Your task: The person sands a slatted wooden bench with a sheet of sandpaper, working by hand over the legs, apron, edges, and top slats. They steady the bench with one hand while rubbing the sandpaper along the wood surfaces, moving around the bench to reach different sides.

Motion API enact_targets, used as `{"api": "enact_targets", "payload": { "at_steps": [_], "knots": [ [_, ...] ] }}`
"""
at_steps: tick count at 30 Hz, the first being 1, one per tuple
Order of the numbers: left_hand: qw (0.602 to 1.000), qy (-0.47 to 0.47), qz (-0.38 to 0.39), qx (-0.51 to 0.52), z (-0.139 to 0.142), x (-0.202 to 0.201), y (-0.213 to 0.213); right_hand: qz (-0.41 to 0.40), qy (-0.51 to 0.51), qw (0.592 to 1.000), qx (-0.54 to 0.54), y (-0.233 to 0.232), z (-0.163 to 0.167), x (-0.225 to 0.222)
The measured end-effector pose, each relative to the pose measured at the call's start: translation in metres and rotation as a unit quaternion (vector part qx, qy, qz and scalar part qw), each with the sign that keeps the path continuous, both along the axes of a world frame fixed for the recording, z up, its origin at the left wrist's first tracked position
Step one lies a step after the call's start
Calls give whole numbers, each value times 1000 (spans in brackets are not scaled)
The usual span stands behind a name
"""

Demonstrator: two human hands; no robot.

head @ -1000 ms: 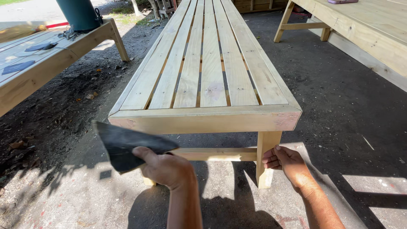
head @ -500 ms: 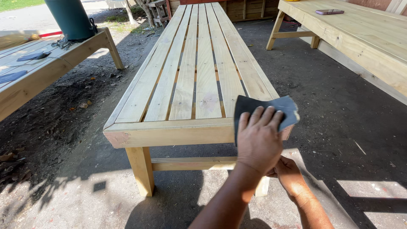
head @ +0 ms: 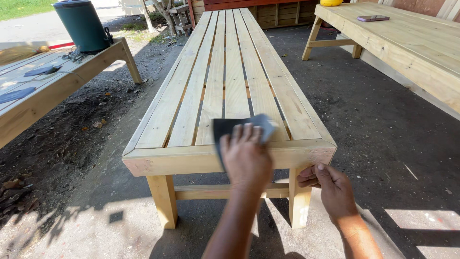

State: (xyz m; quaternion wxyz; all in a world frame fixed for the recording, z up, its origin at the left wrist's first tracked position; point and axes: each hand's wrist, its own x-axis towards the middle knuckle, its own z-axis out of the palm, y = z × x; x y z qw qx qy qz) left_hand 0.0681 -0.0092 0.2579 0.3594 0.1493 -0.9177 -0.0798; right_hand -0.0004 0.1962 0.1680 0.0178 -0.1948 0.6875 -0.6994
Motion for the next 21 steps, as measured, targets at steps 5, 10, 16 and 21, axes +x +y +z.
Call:
{"api": "enact_targets", "payload": {
  "at_steps": [5, 10, 16, 21],
  "knots": [
    [981, -47, -187, 19, 27, -18, 64, 11, -30, 999, -12, -12, 0, 6],
    [990, -76, -108, 54, 29, 21, -28, -5, -32, 999, 10, -1, -2, 1],
    [984, -102, -145, -22, 35, 13, 19, -38, 77, 996, 11, 24, 23, 14],
    [959, -152, -240, -18, 51, -15, 93, -129, 160, 977, -58, 41, 55, 33]
  ]
}}
